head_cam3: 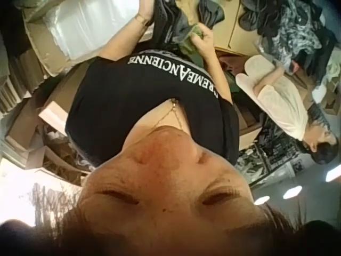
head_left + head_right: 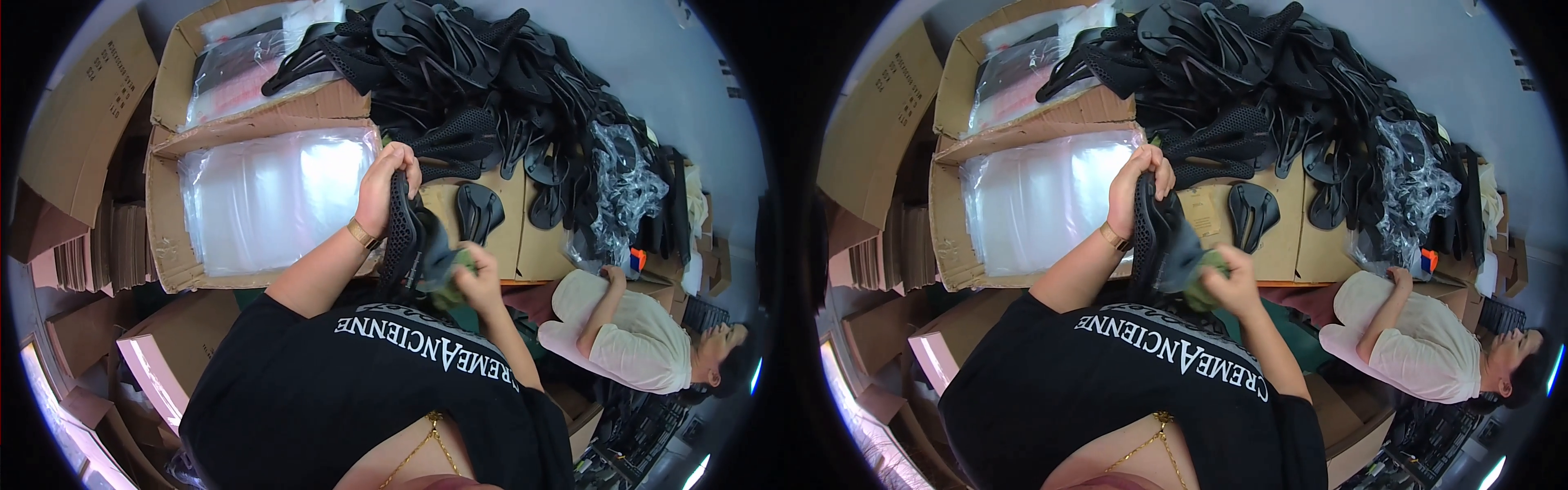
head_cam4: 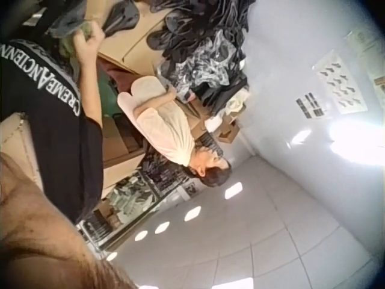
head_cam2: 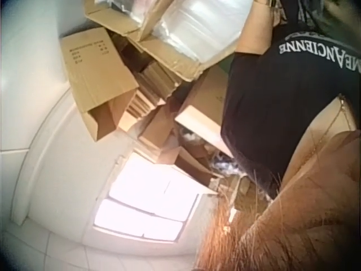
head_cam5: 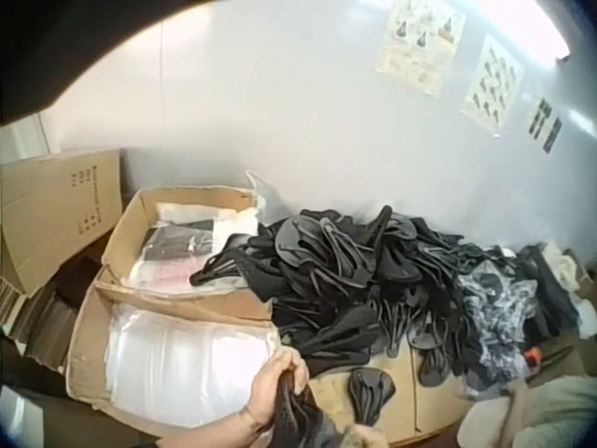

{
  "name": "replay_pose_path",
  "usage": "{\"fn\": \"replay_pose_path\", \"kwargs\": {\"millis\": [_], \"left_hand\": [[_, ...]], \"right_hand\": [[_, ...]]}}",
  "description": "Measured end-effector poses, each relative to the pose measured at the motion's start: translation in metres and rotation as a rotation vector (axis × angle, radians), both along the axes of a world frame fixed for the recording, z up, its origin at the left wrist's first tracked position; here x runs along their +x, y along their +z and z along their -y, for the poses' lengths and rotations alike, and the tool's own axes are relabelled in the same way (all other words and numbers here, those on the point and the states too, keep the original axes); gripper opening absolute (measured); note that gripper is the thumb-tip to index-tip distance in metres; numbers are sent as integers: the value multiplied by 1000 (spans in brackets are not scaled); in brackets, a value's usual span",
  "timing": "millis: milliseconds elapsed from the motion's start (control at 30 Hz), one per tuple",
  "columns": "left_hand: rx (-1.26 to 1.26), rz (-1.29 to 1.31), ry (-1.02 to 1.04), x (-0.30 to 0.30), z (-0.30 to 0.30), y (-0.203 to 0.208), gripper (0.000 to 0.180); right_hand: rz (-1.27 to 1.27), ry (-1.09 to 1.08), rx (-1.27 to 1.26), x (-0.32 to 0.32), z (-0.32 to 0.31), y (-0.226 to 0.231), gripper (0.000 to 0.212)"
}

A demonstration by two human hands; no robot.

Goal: Inspecting bicycle seats for quality, marking them with a pen, and preparing them for packaging.

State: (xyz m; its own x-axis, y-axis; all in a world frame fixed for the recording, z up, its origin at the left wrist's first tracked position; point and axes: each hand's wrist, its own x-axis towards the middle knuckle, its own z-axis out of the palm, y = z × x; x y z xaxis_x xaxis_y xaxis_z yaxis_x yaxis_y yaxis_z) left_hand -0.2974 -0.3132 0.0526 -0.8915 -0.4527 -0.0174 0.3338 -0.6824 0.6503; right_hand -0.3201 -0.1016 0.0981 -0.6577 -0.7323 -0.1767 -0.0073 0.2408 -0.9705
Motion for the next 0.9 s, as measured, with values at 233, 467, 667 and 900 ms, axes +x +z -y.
{"fn": "replay_pose_path", "kwargs": {"millis": [233, 467, 667, 900], "left_hand": [[49, -61, -9, 4, 5, 0, 23], [-87, 74, 144, 25, 47, -9, 44], [-539, 458, 92, 25, 28, 12, 48], [-538, 377, 19, 16, 18, 2, 46]], "right_hand": [[24, -379, 146, -25, -28, -28, 15], [-67, -612, 223, -58, -45, -83, 24], [312, -549, 60, -53, -11, -50, 27], [160, -198, -169, -37, 41, -16, 27]]}}
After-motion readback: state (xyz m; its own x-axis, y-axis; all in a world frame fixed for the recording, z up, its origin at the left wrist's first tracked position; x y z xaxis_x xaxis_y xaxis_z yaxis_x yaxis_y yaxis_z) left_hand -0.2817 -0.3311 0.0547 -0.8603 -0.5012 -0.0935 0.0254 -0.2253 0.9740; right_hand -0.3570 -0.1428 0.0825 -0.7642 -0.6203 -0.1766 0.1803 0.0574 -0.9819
